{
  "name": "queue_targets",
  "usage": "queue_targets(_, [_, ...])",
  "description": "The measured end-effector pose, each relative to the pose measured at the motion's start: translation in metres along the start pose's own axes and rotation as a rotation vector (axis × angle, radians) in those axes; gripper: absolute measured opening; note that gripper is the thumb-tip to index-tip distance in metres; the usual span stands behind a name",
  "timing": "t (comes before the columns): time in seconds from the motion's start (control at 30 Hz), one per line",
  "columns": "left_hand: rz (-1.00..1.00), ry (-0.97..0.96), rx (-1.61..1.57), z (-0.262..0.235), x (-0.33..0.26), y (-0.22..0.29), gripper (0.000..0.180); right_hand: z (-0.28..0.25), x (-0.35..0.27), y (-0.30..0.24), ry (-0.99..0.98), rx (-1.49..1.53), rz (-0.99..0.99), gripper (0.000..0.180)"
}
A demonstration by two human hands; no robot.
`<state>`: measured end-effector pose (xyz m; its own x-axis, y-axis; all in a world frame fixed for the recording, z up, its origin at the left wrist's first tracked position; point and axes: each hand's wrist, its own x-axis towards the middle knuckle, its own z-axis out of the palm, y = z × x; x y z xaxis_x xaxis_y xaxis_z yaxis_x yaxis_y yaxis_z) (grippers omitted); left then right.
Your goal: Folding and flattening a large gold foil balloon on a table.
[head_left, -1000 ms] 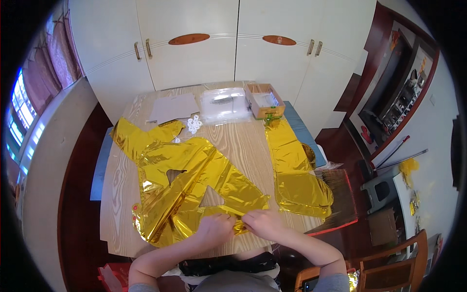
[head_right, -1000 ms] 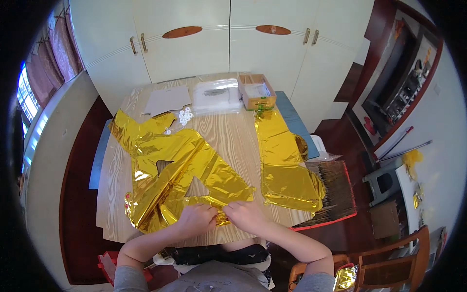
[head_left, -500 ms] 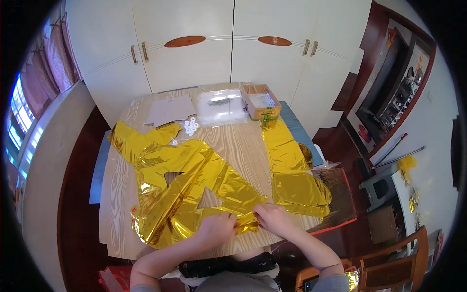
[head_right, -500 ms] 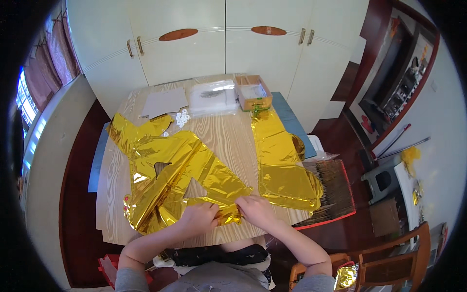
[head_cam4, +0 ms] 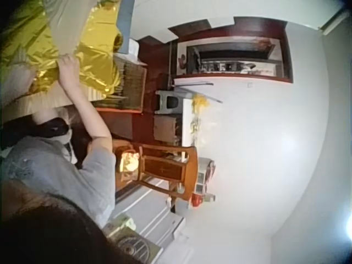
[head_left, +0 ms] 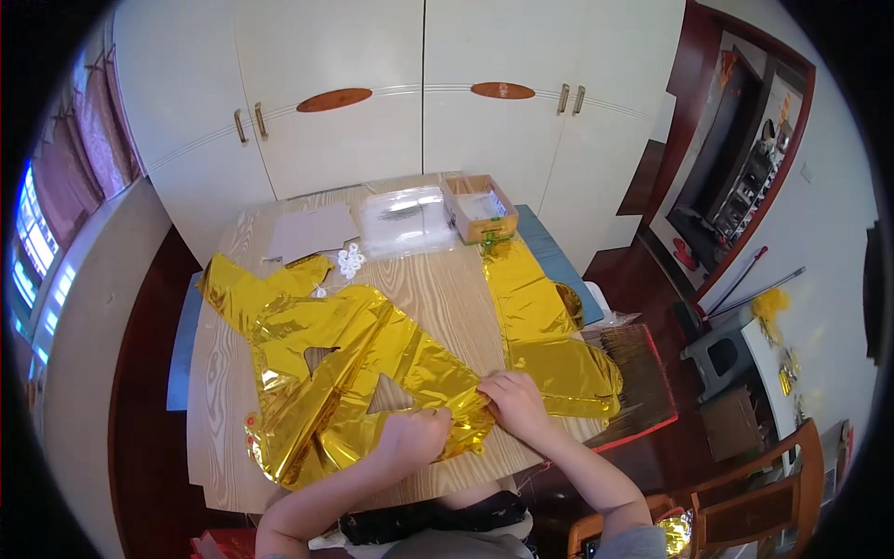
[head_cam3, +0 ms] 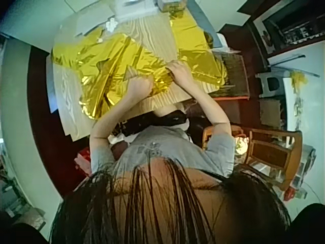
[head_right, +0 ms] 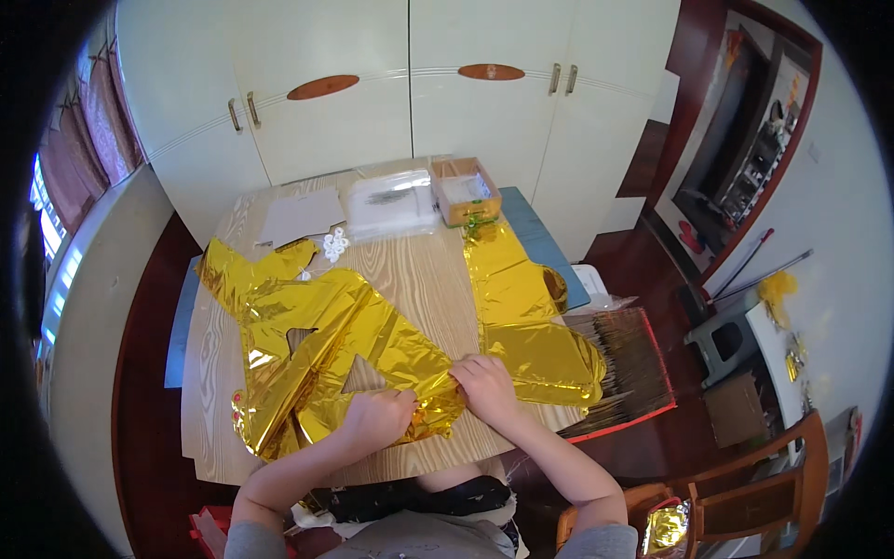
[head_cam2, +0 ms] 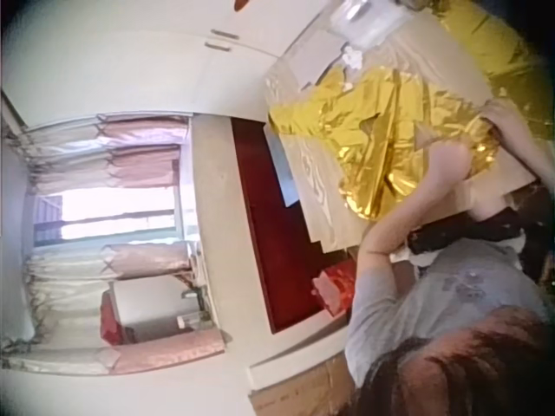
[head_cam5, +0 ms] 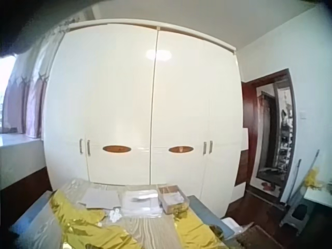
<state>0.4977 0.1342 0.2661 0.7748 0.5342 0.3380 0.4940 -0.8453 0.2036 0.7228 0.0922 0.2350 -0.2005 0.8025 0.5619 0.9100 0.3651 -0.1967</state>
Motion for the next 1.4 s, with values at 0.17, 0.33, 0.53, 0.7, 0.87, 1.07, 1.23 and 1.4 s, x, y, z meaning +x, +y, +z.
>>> queue_targets(0.17, [-0.087,0.01,-0.044,-0.013,-0.001,-0.004,0.016,-0.003,0.01,0.008,0.019,-0.091,-0.002,0.018])
queue_targets(0.33, [-0.209,0.071,-0.135,-0.024,-0.004,-0.021,0.02,-0.006,0.034,-0.001,0.138,-0.102,0.024,0.014])
queue_targets(0.53, [-0.372,0.118,-0.26,-0.042,-0.008,-0.035,0.02,-0.003,0.038,-0.01,-0.006,0.002,0.001,0.021])
queue_targets(0.7, [-0.432,0.154,-0.31,-0.052,-0.007,-0.046,0.017,0.023,0.024,-0.018,-0.346,0.323,-0.177,0.035])
queue_targets(0.87, [-0.264,0.283,-0.122,-0.06,-0.008,-0.036,0.008,0.053,0.046,-0.023,-0.388,0.231,-0.249,0.053])
queue_targets(1.07, [-0.167,0.454,-0.015,-0.079,-0.01,-0.027,0.006,0.068,0.086,-0.016,-0.583,0.076,-0.039,0.065])
queue_targets(1.23, [-0.523,0.495,-0.189,-0.09,-0.025,-0.058,0.009,0.088,0.082,-0.008,-0.447,-0.033,-0.032,0.071])
queue_targets(1.4, [-0.617,0.569,-0.225,-0.094,-0.049,-0.13,0.019,0.076,0.078,-0.008,-0.454,-0.028,-0.013,0.072])
